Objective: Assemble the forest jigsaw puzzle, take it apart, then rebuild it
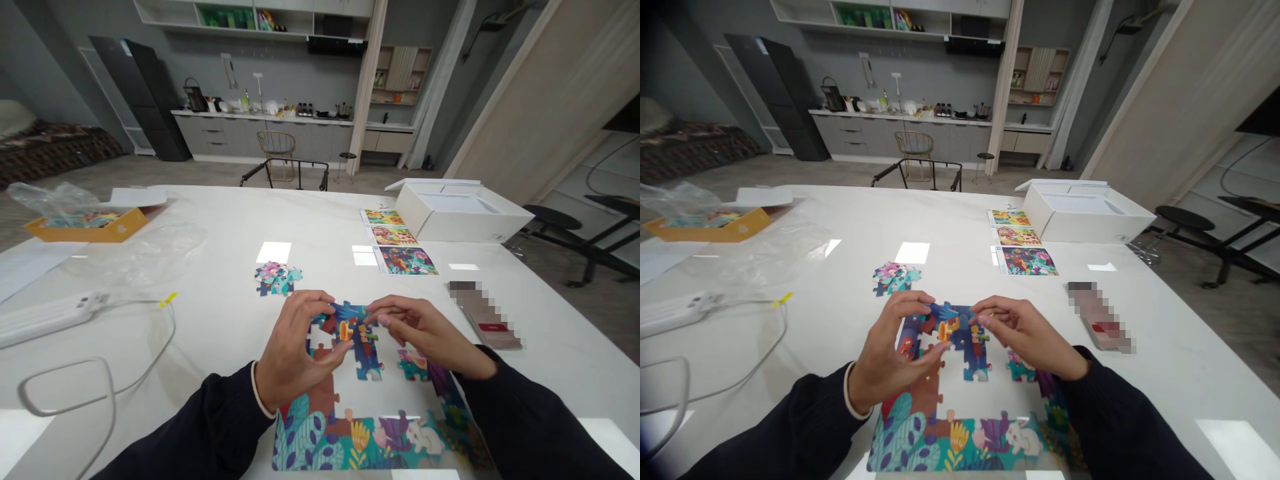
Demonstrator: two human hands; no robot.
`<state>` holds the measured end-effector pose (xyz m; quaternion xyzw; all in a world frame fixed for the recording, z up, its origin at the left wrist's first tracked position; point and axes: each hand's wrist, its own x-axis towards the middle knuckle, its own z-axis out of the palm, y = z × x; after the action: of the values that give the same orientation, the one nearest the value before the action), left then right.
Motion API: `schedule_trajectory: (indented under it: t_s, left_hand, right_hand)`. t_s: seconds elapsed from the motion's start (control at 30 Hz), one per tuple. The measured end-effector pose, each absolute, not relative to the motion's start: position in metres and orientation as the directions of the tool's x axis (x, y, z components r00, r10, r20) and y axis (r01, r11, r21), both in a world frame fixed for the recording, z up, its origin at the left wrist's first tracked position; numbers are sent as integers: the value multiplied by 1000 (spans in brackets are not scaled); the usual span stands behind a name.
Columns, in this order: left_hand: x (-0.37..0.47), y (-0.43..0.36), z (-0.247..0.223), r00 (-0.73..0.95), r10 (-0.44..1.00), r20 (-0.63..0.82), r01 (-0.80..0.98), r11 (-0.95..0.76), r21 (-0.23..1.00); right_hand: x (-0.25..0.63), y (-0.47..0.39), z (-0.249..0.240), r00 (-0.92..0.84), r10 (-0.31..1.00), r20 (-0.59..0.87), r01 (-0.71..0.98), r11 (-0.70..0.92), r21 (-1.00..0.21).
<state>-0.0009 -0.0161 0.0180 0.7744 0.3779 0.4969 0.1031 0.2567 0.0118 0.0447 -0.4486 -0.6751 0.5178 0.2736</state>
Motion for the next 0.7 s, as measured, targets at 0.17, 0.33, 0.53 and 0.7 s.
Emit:
schedule_trajectory:
  t_s: [0.17, 0.33, 0.53, 0.7]
  left_hand:
    - [5, -23, 12, 275, 714, 644, 425, -691, 585]
    - [6, -20, 8, 353, 715, 604, 401, -698, 593]
    - [-1, -9, 6, 445, 687, 574, 325, -722, 611]
    - [-3, -8, 7, 490, 692, 530, 291, -703, 649]
  right_hand:
    - [237, 2, 35, -507, 844, -174, 254, -46, -966]
    - [235, 3, 29, -482, 844, -235, 271, -111, -956]
    - [240, 5, 33, -410, 875, -256, 288, -142, -947]
    - [246, 3, 29, -426, 875, -230, 308, -99, -946]
